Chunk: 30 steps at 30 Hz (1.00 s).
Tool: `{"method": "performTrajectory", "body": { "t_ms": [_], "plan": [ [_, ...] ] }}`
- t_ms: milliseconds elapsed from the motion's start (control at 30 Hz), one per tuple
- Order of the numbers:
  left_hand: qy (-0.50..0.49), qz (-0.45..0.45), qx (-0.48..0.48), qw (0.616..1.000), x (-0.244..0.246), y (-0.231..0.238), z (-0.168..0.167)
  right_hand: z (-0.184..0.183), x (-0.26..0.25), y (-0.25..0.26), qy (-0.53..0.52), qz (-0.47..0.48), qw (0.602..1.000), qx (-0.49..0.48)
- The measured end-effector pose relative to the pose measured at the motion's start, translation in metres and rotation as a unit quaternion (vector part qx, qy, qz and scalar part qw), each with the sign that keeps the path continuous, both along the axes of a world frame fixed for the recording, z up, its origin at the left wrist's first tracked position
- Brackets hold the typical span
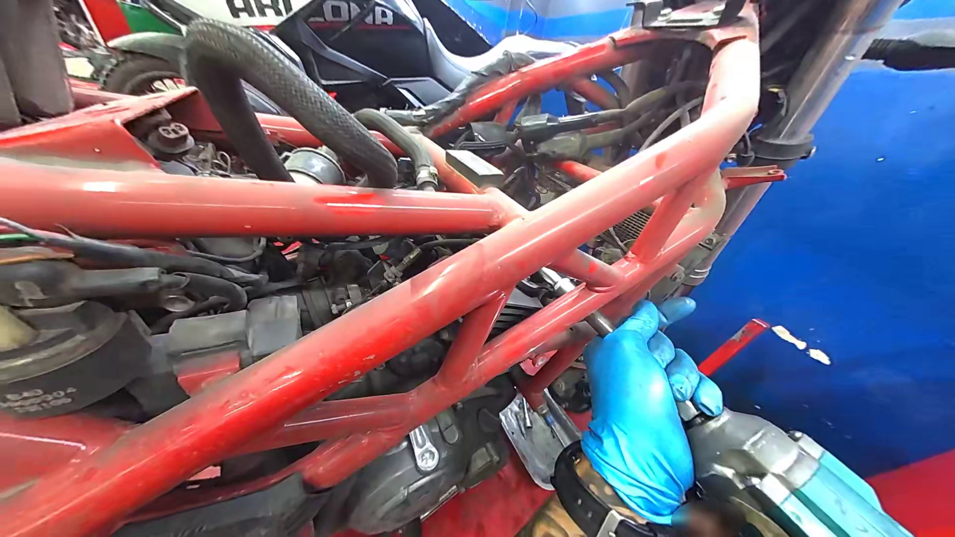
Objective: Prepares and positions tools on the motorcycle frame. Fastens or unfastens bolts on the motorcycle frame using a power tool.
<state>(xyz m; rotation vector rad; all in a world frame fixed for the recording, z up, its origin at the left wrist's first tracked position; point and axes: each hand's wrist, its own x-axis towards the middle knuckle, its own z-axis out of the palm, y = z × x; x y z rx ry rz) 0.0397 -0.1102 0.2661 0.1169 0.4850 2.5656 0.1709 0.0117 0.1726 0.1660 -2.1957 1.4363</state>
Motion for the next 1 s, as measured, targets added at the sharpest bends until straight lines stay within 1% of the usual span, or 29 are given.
{"method": "performTrajectory", "body": {
  "t_ms": [67,100,133,200,267,300,367,433,533,600,733,867,1000],
  "plan": [
    [0.001,-0.002,0.009,1.000,-0.001,-0.001,-0.002,-0.003,0.003,0.007,0.002,0.019,1.000,0.015],
    [0.000,-0.005,0.014,1.000,-0.001,-0.001,-0.002,0.002,0.004,0.003,0.000,0.013,1.000,0.022],
    [-0.001,-0.007,0.018,1.000,-0.001,-0.001,-0.001,0.003,0.006,0.002,-0.004,0.022,1.000,0.012],
    [-0.008,-0.008,0.022,1.000,0.000,0.001,-0.001,0.006,0.004,-0.008,0.017,0.039,0.998,-0.049],
    [-0.007,-0.006,0.019,1.000,-0.001,0.003,-0.001,0.010,-0.003,-0.026,0.063,0.005,0.995,-0.079],
    [-0.002,-0.006,0.018,1.000,-0.001,0.003,-0.002,0.006,-0.005,-0.030,0.083,-0.009,0.992,-0.092],
    [-0.002,-0.008,0.019,1.000,-0.003,0.003,-0.005,-0.010,-0.003,-0.026,0.095,-0.007,0.991,-0.097],
    [-0.008,-0.014,0.024,1.000,-0.004,0.002,-0.004,-0.015,-0.002,-0.023,0.086,-0.010,0.992,-0.087],
    [-0.041,-0.021,0.031,0.998,-0.004,0.006,0.003,-0.001,-0.007,-0.032,0.044,0.008,0.985,-0.164],
    [-0.037,-0.021,0.026,0.999,-0.004,0.007,0.002,0.003,-0.009,-0.038,0.035,0.018,0.980,-0.196],
    [-0.035,-0.025,0.020,0.999,-0.003,0.004,0.002,0.006,-0.011,-0.042,0.063,0.005,0.985,-0.160],
    [-0.013,-0.019,0.022,1.000,-0.003,0.004,-0.002,-0.001,-0.008,-0.039,0.027,0.029,0.980,-0.195],
    [-0.005,-0.021,0.025,0.999,-0.003,0.003,-0.004,0.009,-0.012,-0.046,0.047,-0.010,0.986,-0.158]
  ]
}}
